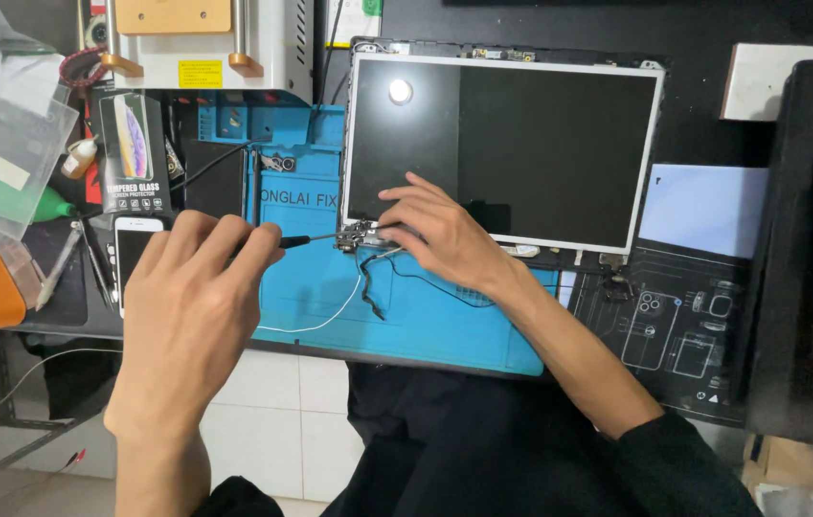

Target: Disassembling a laptop by removing the screen bezel and unscrewing internal components.

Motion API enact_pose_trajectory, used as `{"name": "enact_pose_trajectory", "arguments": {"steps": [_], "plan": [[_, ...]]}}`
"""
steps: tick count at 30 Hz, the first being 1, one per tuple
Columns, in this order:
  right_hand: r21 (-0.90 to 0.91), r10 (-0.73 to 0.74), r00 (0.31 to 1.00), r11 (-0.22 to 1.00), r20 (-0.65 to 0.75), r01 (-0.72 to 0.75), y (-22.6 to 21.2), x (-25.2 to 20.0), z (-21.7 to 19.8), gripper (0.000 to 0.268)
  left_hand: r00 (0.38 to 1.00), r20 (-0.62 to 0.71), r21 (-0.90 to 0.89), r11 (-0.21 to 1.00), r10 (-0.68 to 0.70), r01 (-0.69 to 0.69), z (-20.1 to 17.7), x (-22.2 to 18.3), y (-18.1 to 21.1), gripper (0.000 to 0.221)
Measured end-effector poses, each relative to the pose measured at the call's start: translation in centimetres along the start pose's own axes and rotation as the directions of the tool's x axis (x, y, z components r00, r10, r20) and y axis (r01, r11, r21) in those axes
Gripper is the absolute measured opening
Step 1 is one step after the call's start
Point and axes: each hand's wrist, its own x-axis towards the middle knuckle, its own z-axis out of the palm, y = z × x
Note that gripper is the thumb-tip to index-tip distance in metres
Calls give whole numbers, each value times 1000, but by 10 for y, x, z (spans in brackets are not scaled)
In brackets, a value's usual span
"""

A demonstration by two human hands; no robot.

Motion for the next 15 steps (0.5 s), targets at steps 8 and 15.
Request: {"name": "enact_pose_trajectory", "arguments": {"steps": [8, 15], "plan": [[-32, 30, 996, 999, -85, -33, -5, -9, -27, 12, 1000, -21, 20, 1000, 0, 0, 16, 3, 1, 12], [-132, 42, 974, 989, -222, -73, -29, -17, -38, 23, 992, -56, -19, 993, 112, -113, 33, 19, 20, 19]]}}
